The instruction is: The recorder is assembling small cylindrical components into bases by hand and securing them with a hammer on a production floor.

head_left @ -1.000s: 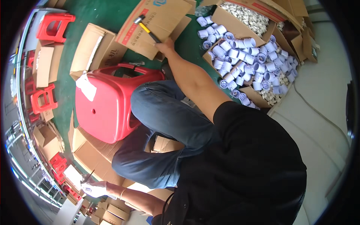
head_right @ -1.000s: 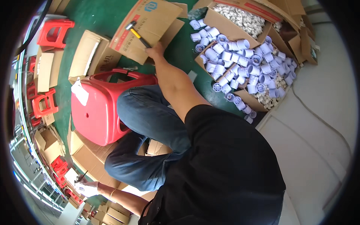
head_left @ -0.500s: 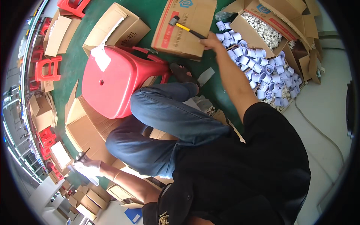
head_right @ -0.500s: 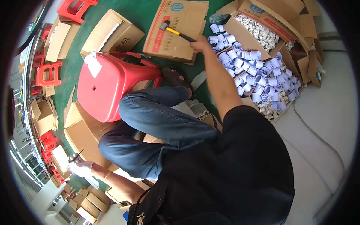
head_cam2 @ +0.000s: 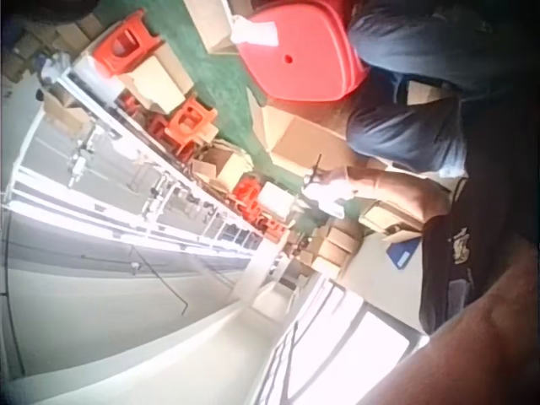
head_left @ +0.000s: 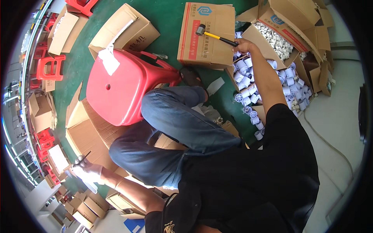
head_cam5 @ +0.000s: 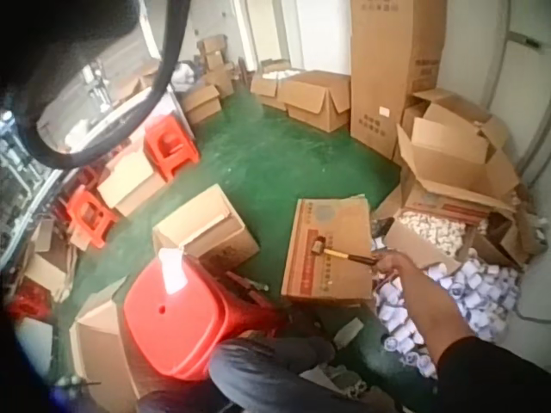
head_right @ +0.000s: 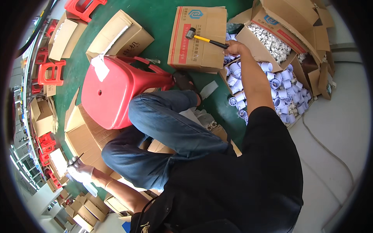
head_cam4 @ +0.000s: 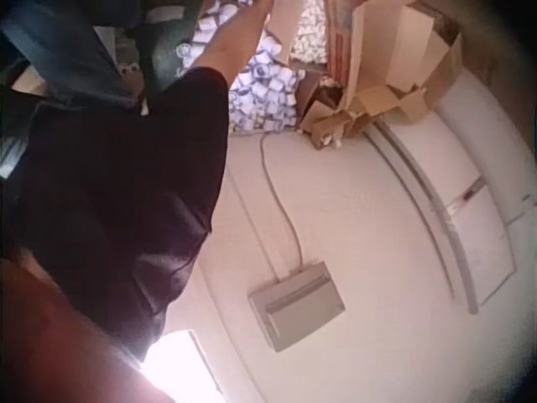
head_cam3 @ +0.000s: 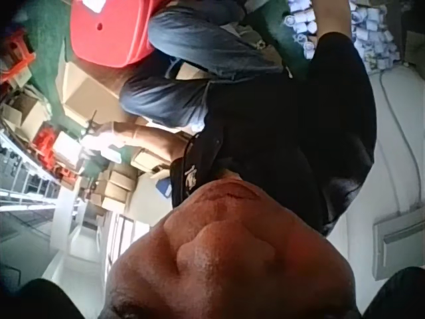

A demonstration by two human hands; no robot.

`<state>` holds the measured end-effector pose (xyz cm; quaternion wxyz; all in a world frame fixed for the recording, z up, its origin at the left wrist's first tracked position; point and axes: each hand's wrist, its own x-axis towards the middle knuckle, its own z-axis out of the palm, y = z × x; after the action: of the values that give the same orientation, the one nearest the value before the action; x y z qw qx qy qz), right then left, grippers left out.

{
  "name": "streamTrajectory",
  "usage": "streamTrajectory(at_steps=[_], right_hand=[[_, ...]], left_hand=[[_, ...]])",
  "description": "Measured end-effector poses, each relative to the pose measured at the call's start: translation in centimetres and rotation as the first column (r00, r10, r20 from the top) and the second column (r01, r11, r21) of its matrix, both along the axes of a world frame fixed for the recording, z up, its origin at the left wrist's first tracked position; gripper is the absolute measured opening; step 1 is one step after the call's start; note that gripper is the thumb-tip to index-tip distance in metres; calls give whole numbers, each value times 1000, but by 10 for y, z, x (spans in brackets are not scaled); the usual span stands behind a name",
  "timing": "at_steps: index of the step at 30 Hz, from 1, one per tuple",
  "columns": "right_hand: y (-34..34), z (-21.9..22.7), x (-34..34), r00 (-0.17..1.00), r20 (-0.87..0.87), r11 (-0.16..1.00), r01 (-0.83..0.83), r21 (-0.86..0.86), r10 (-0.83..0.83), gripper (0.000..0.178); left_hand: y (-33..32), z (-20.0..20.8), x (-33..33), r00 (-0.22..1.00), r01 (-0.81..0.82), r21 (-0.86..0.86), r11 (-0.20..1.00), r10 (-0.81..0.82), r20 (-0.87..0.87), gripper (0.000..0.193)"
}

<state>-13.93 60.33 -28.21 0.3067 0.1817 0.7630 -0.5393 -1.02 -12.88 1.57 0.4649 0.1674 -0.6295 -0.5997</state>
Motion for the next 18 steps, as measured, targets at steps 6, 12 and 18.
streamTrajectory(at_steps=[6, 12, 18], right_hand=[[-17, -35, -7, 999, -31, 997, 35, 73, -33, 42], [-55, -63, -11, 912, -116, 908, 367, -202, -395, 46], [2, -27, -69, 949, -59, 949, 307, -68, -311, 59]], left_hand=[[4, 2, 2, 998, -14, -108, 994, 21, 58, 27], [7, -13, -8, 997, -9, -84, 996, 16, 78, 26], [10, -6, -7, 998, 0, -39, 999, 2, 70, 23]])
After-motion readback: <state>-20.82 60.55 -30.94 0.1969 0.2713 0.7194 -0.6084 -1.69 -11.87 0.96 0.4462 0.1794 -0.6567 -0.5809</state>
